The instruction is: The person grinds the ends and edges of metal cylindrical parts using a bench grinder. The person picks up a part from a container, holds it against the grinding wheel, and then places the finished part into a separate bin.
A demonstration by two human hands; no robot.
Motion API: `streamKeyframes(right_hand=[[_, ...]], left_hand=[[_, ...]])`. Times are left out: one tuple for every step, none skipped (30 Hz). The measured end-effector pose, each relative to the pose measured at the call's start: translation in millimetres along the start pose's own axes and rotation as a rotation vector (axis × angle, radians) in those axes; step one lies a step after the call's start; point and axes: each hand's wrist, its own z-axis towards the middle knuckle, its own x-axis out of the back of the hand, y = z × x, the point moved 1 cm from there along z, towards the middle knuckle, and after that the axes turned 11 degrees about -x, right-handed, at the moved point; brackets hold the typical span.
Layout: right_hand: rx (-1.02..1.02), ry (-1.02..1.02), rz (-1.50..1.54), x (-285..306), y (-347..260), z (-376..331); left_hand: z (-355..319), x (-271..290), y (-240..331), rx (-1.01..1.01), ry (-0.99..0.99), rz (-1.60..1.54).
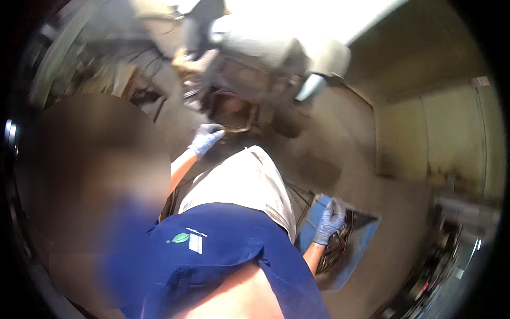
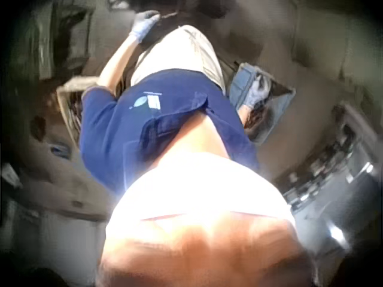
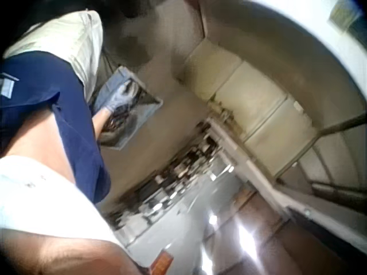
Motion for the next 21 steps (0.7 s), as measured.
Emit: streamKeyframes(right_hand=[[-0.025,-0.138,0.095,-35,-20,-6],[0.001,-0.291,0.173,-70,-43,-15],[0.127,-0.493,0.063,-96,-42,-9],[0.098,-0.661,0.084,-124,-54,-20],[0.067,-0.829,0.104,-147,-62,-34],[-0.08,-1.005,0.148,-162,-58,-40],[-0.242,-1.148,0.19,-177,-44,-48],[-0.334,-1.297,0.098,-195,-28,-48],[-0.335,-1.333,0.0,-202,-50,-57],[-0.342,-1.398,-0.073,-211,-59,-57],[-0.35,-1.448,-0.142,-220,-63,-59],[-0.301,-1.474,-0.176,-229,-64,-57],[-0.258,-1.484,-0.2,-235,-61,-55],[-0.217,-1.493,-0.223,-242,-61,-53],[-0.239,-1.512,-0.191,-249,-66,-55],[-0.262,-1.525,-0.157,-252,-74,-59],[-0.288,-1.535,-0.122,-255,-84,-64],[-0.292,-1.539,-0.155,-258,-97,-69],[-0.226,-1.559,-0.2,-260,-107,-72],[-0.161,-1.577,-0.243,-264,-116,-75],[-0.101,-1.578,-0.281,-266,-121,-77]], left_hand=[[-7,9,-2,-0.01,-0.002,0.068],[-13,22,-7,-0.035,0.003,0.113],[-22,32,-12,-0.054,0.016,0.144],[-31,46,-8,-0.045,0.053,0.182],[-42,60,-4,-0.035,0.089,0.226],[-56,75,-5,-0.031,0.172,0.203],[-65,92,-5,-0.039,0.227,0.189],[-85,112,4,-0.072,0.301,0.296],[-106,137,-14,-0.118,0.418,0.378],[-130,153,-21,-0.106,0.583,0.069],[-155,173,-21,-0.111,0.677,0.055],[-183,196,-40,-0.098,0.827,0.02],[-215,217,-49,-0.146,0.914,0.018],[-239,228,-44,-0.101,1.079,-0.043],[-269,246,-60,0.006,1.163,0.131],[-297,256,-72,-0.034,1.251,0.032],[-323,272,-106,0.035,1.316,-0.014],[-344,282,-127,0.221,1.295,0.098],[-356,287,-138,0.406,1.261,0.205],[-361,292,-149,0.435,1.234,0.359],[-359,298,-156,0.455,1.187,0.514]])
